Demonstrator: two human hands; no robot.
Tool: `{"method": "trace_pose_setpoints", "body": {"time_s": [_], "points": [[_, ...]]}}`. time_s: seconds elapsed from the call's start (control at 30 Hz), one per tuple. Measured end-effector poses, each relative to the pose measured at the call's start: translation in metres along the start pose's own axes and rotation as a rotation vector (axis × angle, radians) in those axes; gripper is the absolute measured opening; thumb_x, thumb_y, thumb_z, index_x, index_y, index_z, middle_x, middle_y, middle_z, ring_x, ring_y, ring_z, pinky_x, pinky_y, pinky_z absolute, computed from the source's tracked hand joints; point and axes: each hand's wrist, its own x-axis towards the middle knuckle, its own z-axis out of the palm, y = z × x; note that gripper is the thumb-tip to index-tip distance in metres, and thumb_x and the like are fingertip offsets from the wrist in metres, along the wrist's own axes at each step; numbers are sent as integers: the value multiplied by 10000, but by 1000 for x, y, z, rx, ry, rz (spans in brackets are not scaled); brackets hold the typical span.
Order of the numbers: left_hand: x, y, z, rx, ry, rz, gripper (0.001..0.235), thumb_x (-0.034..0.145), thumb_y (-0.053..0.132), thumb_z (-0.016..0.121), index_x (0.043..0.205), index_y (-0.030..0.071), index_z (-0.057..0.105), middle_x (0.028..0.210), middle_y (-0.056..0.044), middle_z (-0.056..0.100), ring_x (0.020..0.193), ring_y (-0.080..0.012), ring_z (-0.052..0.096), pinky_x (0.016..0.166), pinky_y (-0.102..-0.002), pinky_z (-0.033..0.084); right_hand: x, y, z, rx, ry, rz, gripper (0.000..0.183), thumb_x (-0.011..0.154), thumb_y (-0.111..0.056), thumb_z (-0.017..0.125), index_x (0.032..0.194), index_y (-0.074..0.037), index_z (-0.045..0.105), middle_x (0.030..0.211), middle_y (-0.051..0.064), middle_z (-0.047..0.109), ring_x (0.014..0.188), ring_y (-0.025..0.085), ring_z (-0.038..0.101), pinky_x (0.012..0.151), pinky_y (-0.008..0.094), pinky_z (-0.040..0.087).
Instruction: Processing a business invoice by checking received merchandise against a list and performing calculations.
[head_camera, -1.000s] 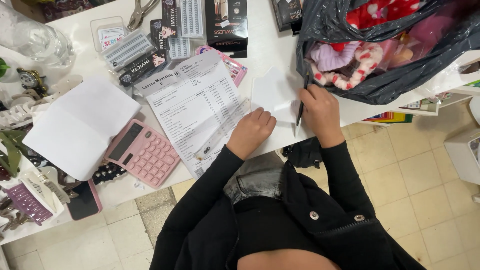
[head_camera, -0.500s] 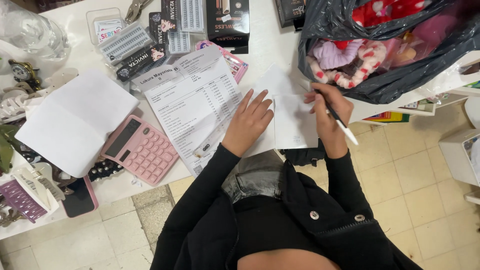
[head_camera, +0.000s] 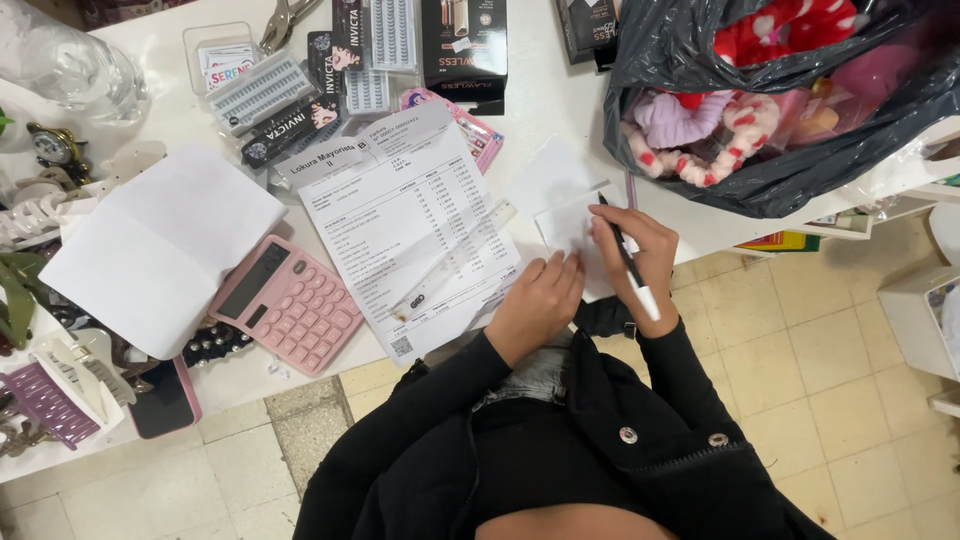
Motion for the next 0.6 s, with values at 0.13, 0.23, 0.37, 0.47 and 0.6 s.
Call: {"method": "trace_pose_setpoints", "body": {"time_s": [0.13, 0.23, 0.37, 0.47, 0.6], "points": [[6, 3, 2, 93, -63, -32, 378, 909, 151, 571, 1190, -74, 682, 1234, -190, 691, 1154, -287, 604, 895, -329, 480, 15, 12, 9, 576, -97, 433, 163, 1054, -66, 590, 1121, 17, 713, 713, 89, 651, 599, 119, 578, 562, 251, 458], [1, 7, 17, 93, -103, -65, 386, 929, 152, 584, 1217, -88, 675, 1202, -172, 688, 1141, -273, 584, 859, -326, 459, 32, 20, 13, 721, -244, 503, 173, 1006, -54, 548, 1116, 8, 666, 740, 45, 688, 608, 80, 626, 535, 222, 477], [8, 6, -1, -10, -32, -135, 504, 921, 263, 595, 1278, -89, 652, 1263, -183, 641, 1220, -292, 542, 907, -372, 448, 28, 67, 22, 803, -332, 606, 122, 1021, -35, 573, 1050, 32, 670, 727, 38, 646, 587, 69, 562, 501, 211, 417], [10, 1, -13, -115, -21, -207, 645, 847, 401, 602, 1313, -44, 623, 1313, -177, 569, 1333, -381, 474, 1038, -485, 411, 26, 76, 39, 875, -282, 597, 100, 1026, -20, 615, 976, 51, 663, 668, 37, 582, 529, 73, 471, 479, 211, 350], [-2, -2, -1, 5, -93, -204, 574, 892, 285, 589, 1430, 86, 575, 1410, -101, 510, 1453, -391, 406, 1197, -528, 333, 35, 43, 39, 536, -293, 277, 72, 948, -9, 647, 964, 55, 672, 777, 21, 642, 682, 56, 557, 616, 210, 459]]}}
